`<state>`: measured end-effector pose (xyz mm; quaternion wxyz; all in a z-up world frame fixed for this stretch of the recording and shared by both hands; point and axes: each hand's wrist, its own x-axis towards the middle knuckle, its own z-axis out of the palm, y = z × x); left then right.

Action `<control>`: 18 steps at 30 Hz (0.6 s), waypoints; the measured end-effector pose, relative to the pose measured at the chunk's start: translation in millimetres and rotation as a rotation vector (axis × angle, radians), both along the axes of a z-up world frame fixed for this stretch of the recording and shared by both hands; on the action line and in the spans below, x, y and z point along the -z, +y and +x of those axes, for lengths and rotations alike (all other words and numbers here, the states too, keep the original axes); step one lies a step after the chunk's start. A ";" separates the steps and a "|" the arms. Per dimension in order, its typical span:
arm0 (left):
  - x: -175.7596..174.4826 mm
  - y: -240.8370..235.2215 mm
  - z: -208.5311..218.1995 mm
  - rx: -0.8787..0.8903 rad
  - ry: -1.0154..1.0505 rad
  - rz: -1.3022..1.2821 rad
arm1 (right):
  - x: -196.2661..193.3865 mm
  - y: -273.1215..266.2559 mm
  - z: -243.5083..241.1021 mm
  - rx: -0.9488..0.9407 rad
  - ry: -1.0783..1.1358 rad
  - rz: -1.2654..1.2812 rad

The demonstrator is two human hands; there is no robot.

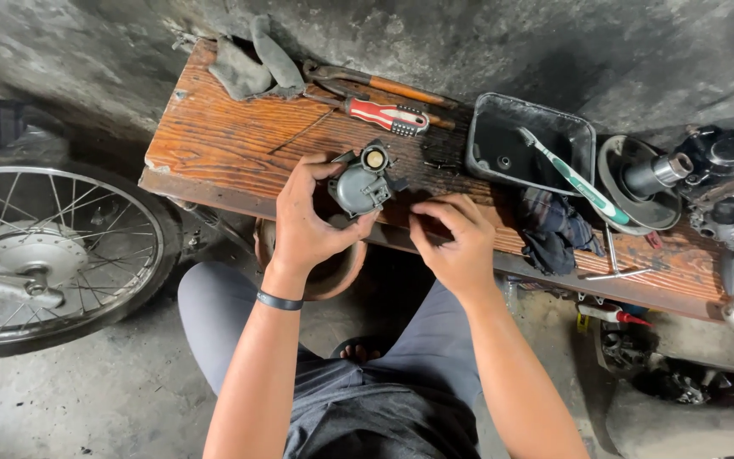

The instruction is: Assembling a motorcycle carburetor by aligning components and tightening screws with a screwdriver.

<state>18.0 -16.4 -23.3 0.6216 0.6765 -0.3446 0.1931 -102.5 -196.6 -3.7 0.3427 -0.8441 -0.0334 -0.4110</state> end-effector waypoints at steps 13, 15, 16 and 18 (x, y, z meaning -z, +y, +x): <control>-1.3 -1.8 -0.1 -0.020 -0.002 0.031 | 0.3 0.5 6.6 0.194 0.031 -0.006; -1.5 -1.9 -0.3 -0.033 -0.002 0.038 | -2.1 2.0 7.2 0.202 0.020 0.007; -1.6 -1.7 -0.2 -0.030 0.000 0.039 | -0.3 1.0 7.5 0.205 0.021 0.008; -2.2 -1.9 0.7 -0.029 -0.006 0.045 | 2.9 -1.4 8.5 0.207 0.021 -0.022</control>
